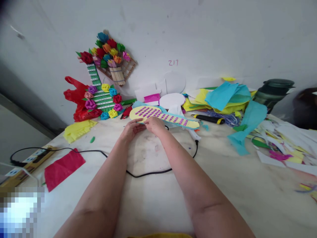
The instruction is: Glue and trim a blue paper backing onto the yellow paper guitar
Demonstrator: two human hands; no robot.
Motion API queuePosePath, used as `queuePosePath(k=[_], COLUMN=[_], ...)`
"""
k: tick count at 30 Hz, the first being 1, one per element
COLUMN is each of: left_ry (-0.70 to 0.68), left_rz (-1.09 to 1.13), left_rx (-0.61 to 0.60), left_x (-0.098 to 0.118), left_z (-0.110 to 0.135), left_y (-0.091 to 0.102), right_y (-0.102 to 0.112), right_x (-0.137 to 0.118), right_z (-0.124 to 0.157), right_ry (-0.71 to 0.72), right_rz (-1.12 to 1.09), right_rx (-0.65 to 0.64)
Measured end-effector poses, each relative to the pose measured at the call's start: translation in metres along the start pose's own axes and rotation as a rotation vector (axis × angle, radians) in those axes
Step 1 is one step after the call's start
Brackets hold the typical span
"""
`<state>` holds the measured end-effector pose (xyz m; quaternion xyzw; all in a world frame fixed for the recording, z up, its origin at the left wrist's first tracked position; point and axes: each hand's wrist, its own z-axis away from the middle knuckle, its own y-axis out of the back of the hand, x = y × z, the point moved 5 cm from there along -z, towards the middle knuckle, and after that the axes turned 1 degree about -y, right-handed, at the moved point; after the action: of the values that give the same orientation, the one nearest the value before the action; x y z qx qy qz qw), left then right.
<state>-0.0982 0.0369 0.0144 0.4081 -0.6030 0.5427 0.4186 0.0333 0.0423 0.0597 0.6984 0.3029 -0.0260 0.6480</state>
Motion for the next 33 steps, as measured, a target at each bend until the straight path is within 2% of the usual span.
queuePosePath(k=[9,19,26,33], left_ry=[0.0,-0.015,-0.064,-0.075], left_rz=[-0.005,-0.014,-0.016,-0.034], left_rx=[-0.047,0.036,0.101,0.123], left_x=[0.0,-0.004,0.002,0.003], left_z=[0.004,-0.002,0.0,0.0], left_y=[-0.002,0.003,0.008,0.01], right_y=[-0.001,0.0,0.005,0.011], right_x=[0.001,0.003,0.016,0.019], right_z=[-0.001,-0.004,0.001,0.009], right_ry=[0.01,0.024,0.021,0.109], right_rz=[-0.002,-0.063,-0.373,-0.485], right_rx=[0.003,-0.005,-0.225,-0.327])
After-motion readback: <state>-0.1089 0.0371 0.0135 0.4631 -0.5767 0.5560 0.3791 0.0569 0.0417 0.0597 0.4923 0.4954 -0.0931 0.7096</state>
